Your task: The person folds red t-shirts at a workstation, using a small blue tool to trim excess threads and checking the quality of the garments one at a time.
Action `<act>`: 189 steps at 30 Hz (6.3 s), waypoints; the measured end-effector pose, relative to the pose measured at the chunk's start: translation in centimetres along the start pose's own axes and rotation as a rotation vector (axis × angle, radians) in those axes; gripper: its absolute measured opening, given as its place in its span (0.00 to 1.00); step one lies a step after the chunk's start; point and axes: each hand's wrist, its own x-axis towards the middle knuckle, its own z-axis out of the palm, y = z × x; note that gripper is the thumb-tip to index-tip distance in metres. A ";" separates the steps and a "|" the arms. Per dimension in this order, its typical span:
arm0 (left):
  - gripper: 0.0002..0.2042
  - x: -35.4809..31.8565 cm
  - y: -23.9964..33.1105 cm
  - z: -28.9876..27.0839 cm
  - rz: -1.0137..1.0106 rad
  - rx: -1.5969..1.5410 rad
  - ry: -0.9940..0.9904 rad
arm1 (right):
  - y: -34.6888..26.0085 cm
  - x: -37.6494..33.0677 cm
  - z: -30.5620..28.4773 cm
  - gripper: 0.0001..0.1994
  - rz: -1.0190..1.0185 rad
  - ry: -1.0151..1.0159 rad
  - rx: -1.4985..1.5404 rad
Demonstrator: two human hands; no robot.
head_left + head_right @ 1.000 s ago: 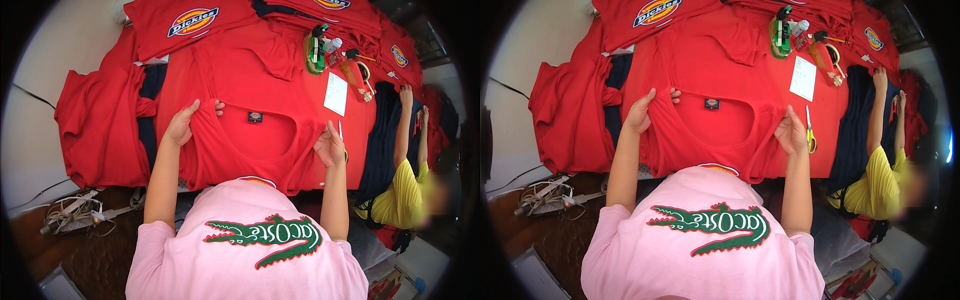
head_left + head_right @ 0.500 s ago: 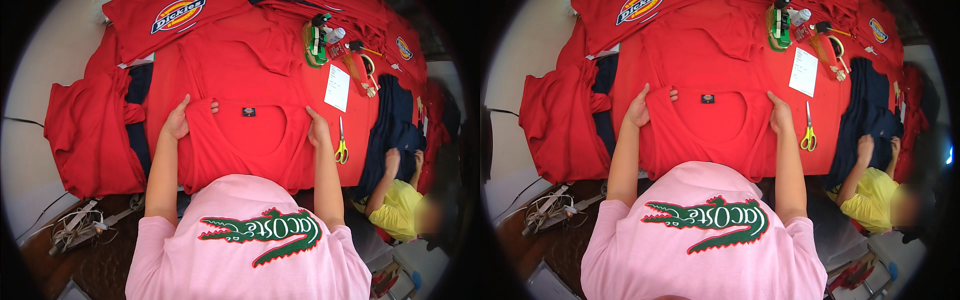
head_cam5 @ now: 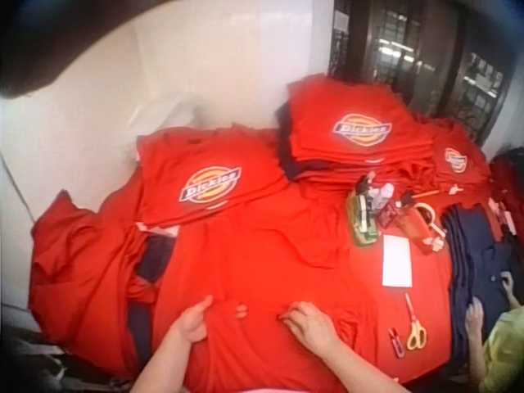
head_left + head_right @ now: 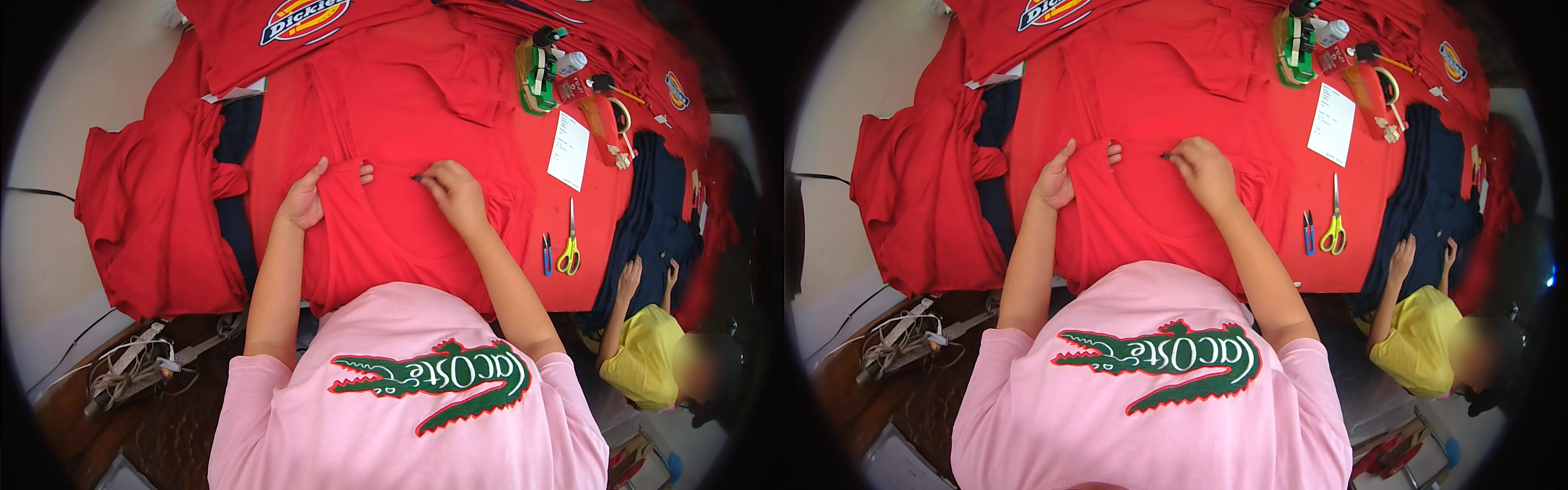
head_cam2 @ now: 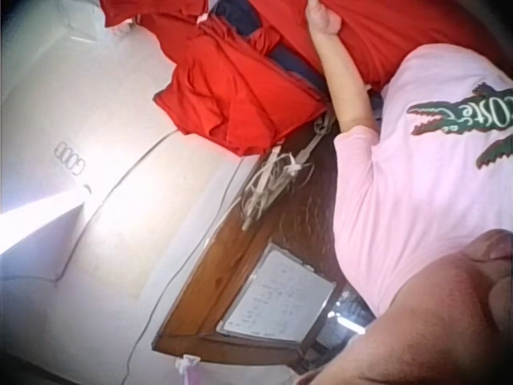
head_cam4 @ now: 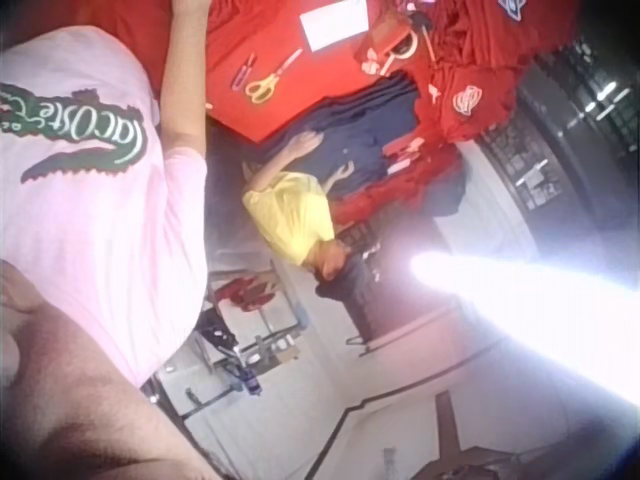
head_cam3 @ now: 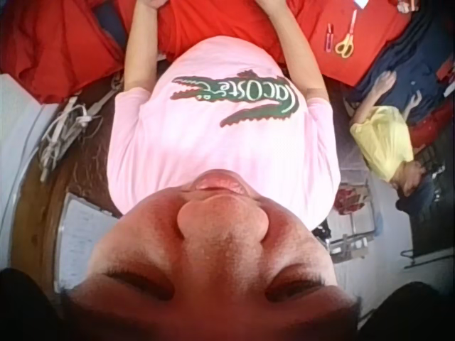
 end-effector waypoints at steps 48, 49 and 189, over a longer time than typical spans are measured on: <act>0.17 -15.3 -20.1 26.8 -0.015 0.312 0.003 | -15.3 -28.3 -14.9 0.16 0.374 0.133 1.158; 0.17 -15.5 -20.9 27.0 -0.019 0.357 0.000 | -15.5 -29.6 -15.2 0.15 0.394 0.138 1.135; 0.61 -3.6 15.8 19.7 0.346 0.108 -0.271 | -6.3 7.1 -27.5 0.48 0.245 -0.271 1.548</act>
